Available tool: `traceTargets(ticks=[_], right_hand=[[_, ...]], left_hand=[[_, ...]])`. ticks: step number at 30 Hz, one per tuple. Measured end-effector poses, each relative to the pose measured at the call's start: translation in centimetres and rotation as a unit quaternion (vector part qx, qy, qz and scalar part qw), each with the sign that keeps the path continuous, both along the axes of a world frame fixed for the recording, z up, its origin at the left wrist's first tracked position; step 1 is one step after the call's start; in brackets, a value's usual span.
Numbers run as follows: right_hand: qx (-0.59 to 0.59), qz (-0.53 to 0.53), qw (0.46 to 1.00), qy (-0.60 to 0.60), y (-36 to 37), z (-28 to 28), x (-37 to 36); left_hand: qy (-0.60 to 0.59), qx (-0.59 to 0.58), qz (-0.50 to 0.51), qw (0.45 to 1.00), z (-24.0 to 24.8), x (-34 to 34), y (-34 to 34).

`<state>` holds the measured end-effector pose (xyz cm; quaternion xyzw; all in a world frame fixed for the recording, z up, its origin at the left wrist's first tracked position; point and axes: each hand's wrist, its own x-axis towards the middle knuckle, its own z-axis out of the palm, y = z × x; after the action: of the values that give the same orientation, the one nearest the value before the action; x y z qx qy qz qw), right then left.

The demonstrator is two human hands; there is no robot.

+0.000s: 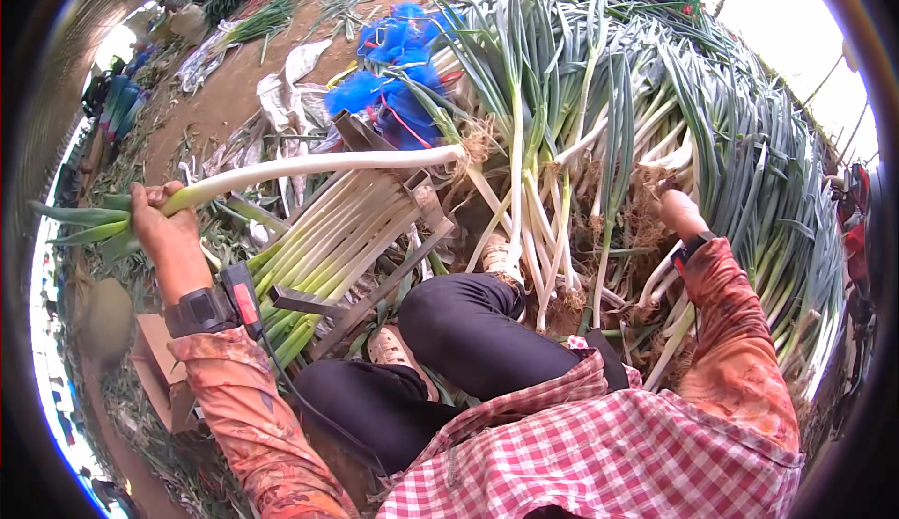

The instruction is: Selecting individual leeks from a pile and aligning them into a metal guide for processing.

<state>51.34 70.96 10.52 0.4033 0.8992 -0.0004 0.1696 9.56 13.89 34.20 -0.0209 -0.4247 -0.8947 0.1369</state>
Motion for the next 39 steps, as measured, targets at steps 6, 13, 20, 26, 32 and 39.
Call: traceTargets(ticks=[6, 13, 20, 26, 32, 39], right_hand=[[-0.022, 0.171, 0.865, 0.471, -11.2, 9.7, -8.0], [-0.055, 0.396, 0.739, 0.542, -29.8, 14.7, -21.1], [-0.122, 0.435, 0.759, 0.469, -33.3, 10.4, -29.1], [-0.169, 0.484, 0.758, 0.403, -35.6, 5.7, -33.7], [-0.164, 0.523, 0.737, 0.395, -37.8, 2.9, -34.7], [-0.139, 0.568, 0.698, 0.414, -39.0, 6.5, -36.3]], left_hand=[[-0.005, 0.013, -0.005, 1.000, 0.1, -0.1, 0.0], [0.000, 0.026, 0.038, 0.999, 1.8, 3.9, -0.3], [0.008, -0.017, -0.026, 0.999, -2.2, 3.7, -10.4], [-0.005, 0.082, 0.008, 0.997, -6.6, 4.3, -19.9], [0.075, 0.082, -0.005, 0.994, -6.0, 5.6, -23.8], [0.107, -0.038, 0.095, 0.989, -1.4, 6.0, -28.2]])
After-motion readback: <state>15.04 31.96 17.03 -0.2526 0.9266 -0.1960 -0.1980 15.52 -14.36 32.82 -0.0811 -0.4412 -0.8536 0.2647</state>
